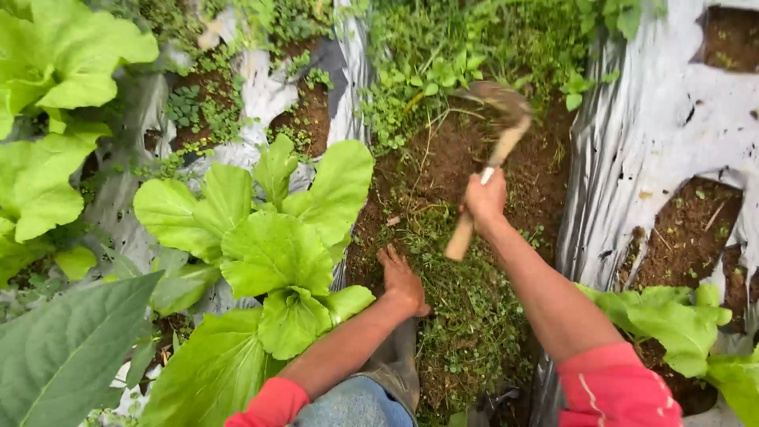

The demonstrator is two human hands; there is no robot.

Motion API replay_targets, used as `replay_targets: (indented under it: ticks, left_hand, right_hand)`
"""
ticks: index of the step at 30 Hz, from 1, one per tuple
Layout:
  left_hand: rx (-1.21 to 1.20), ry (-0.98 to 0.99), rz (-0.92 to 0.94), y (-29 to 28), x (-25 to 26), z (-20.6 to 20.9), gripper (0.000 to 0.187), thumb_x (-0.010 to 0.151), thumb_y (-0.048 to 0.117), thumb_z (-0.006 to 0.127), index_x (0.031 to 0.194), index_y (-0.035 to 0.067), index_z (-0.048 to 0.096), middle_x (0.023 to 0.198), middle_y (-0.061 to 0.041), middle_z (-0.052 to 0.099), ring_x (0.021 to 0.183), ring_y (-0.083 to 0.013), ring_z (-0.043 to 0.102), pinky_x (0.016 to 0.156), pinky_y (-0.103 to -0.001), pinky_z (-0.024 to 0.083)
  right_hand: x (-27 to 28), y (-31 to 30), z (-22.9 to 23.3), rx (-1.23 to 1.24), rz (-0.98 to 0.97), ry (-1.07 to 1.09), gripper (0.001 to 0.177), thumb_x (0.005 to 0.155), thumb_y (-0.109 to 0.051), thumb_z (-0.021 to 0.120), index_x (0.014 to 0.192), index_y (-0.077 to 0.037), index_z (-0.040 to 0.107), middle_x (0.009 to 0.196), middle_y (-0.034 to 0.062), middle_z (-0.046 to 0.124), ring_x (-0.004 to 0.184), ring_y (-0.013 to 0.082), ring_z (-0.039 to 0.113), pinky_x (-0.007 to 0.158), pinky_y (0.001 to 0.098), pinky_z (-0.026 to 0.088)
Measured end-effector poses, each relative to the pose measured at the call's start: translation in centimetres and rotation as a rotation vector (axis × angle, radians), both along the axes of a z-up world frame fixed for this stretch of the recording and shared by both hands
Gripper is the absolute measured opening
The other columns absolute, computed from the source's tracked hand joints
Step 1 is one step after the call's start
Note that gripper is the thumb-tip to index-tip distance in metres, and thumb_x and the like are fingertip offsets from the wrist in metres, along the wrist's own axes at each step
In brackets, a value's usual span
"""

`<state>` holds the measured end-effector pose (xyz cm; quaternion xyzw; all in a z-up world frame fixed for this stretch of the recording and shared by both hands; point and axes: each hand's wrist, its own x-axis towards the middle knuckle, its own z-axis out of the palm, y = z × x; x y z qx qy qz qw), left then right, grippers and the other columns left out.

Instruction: Weeding a vegetable garden by hand and using a hand sickle to clear soil between plants.

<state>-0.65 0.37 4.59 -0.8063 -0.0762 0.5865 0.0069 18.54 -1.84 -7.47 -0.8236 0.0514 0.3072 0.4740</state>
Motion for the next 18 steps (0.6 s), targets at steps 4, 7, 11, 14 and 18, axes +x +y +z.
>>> replay_targets:
  ticks: [4, 7, 11, 14, 18]
  left_hand:
    - [0.036, -0.007, -0.006, 0.1, 0.2, -2.4, 0.097, 0.088, 0.076, 0.039, 0.157, 0.009, 0.041, 0.167, -0.015, 0.031, 0.153, -0.0531, 0.015, 0.121, -0.070, 0.011]
    - [-0.008, -0.007, 0.016, 0.2, 0.1, -2.9, 0.094, 0.088, 0.072, 0.039, 0.154, 0.006, 0.045, 0.165, -0.018, 0.033, 0.152, -0.0542, 0.014, 0.119, -0.072, 0.014]
    - [0.011, 0.010, 0.018, -0.1, 0.0, -1.8, 0.096, 0.089, 0.071, 0.040, 0.157, 0.004, 0.040, 0.165, -0.021, 0.032, 0.151, -0.0563, 0.017, 0.119, -0.072, 0.009]
    - [0.020, 0.014, 0.038, 0.1, 0.8, -0.8, 0.097, 0.090, 0.071, 0.040, 0.159, 0.002, 0.036, 0.165, -0.023, 0.031, 0.150, -0.0559, 0.020, 0.120, -0.071, 0.006]
    - [0.003, -0.036, 0.002, 0.1, 0.1, -1.6, 0.090, 0.089, 0.072, 0.041, 0.149, 0.005, 0.052, 0.163, -0.019, 0.037, 0.152, -0.0522, 0.020, 0.120, -0.070, 0.015]
  right_hand:
    - [-0.9, -0.1, 3.4, 0.020, 0.128, 0.001, 0.032, 0.102, -0.007, 0.048, 0.133, 0.003, 0.043, 0.076, 0.0131, 0.061, 0.044, 0.0193, 0.061, 0.038, 0.0312, 0.054]
    - [-3.0, -2.5, 6.2, -0.133, 0.420, 0.262, 0.042, 0.103, -0.007, 0.054, 0.143, 0.000, 0.044, 0.090, 0.0198, 0.065, 0.042, 0.0162, 0.056, 0.039, 0.0312, 0.053]
    - [-0.3, -0.2, 3.4, -0.093, 0.365, 0.012, 0.024, 0.097, -0.009, 0.054, 0.118, 0.003, 0.052, 0.076, 0.0173, 0.066, 0.044, 0.0232, 0.063, 0.044, 0.0374, 0.055]
    - [4.4, 4.9, 0.9, -0.026, 0.053, -0.123, 0.035, 0.095, -0.013, 0.055, 0.125, 0.003, 0.047, 0.087, 0.0199, 0.066, 0.051, 0.0236, 0.067, 0.050, 0.0381, 0.058]
    - [2.4, 4.9, 1.1, -0.094, 0.305, -0.031, 0.031, 0.098, -0.008, 0.055, 0.126, 0.004, 0.048, 0.082, 0.0209, 0.066, 0.051, 0.0252, 0.067, 0.045, 0.0399, 0.058]
